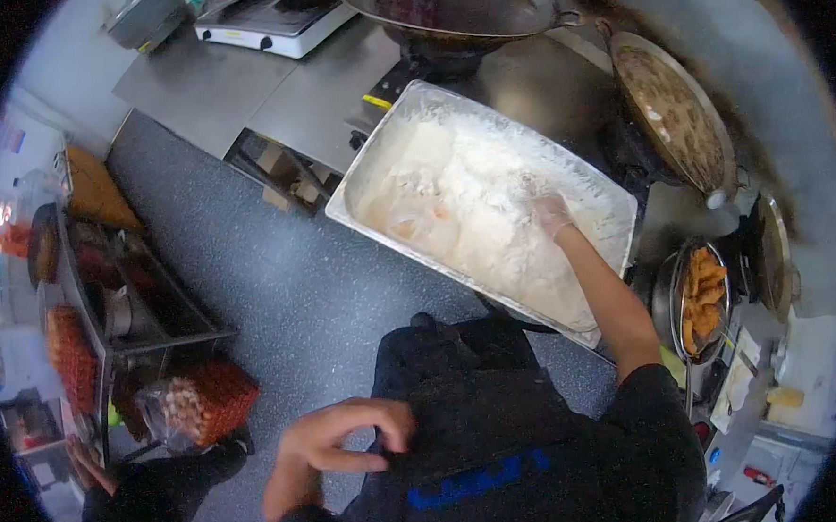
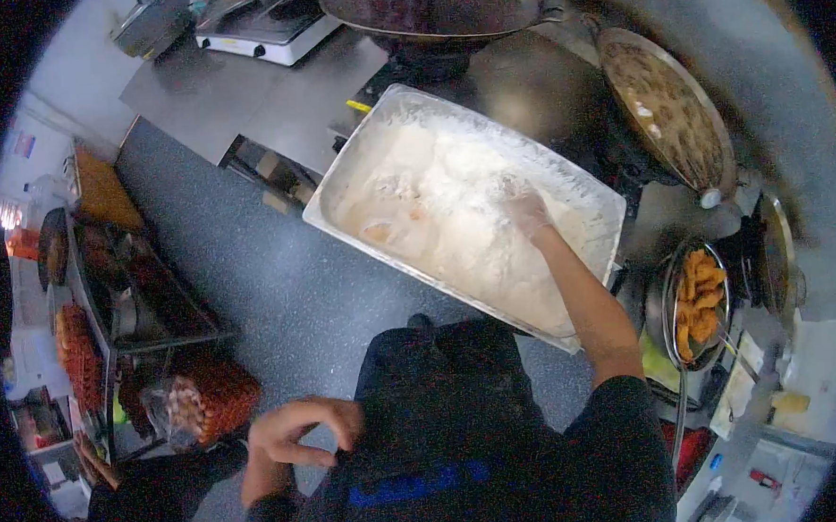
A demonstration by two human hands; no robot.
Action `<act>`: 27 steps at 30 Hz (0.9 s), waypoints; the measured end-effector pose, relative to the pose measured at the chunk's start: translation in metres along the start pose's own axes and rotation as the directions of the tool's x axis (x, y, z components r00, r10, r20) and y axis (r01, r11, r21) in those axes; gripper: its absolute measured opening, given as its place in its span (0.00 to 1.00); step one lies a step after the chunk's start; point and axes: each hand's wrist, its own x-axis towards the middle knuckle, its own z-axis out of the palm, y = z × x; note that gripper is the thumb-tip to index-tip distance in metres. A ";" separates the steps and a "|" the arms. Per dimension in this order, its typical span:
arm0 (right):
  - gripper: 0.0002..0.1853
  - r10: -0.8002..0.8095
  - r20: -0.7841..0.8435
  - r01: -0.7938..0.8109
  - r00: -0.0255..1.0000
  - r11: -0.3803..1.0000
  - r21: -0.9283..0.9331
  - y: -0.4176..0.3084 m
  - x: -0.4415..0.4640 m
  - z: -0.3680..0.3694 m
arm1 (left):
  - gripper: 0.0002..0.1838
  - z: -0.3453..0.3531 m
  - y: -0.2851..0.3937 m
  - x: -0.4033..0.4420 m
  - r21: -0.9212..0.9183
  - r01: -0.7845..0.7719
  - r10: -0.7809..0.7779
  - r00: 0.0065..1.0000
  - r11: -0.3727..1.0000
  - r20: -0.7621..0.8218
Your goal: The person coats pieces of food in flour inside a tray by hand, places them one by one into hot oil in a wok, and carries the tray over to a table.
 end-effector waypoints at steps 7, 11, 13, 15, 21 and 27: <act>0.33 -0.183 -0.076 0.118 0.980 0.847 -0.518 0.025 0.003 0.034 | 0.26 0.074 -0.184 -0.199 -0.303 0.733 -0.713 0.673 0.609 0.198; 0.28 -0.206 0.054 0.191 0.977 0.740 -0.645 -0.017 -0.010 0.004 | 0.30 0.094 -0.154 -0.162 -0.850 0.501 -0.834 0.530 0.161 0.154; 0.26 -0.172 0.056 0.163 0.983 0.711 -0.684 -0.047 -0.016 -0.009 | 0.30 0.096 -0.128 -0.131 -0.946 0.318 -0.868 0.485 0.060 0.108; 0.25 -0.134 0.063 0.138 0.989 0.678 -0.722 -0.039 -0.012 -0.006 | 0.30 0.098 -0.111 -0.108 -0.979 0.204 -0.883 0.459 0.002 0.094; 0.18 0.071 0.159 0.083 0.985 0.609 -0.789 -0.037 0.017 -0.011 | 0.31 0.098 -0.100 -0.084 -0.992 0.120 -0.892 0.442 -0.046 0.095; 0.19 0.021 0.174 0.109 0.985 0.708 -0.698 -0.062 0.022 -0.060 | 0.31 0.096 -0.069 -0.059 -0.985 0.161 -0.947 0.322 0.055 0.000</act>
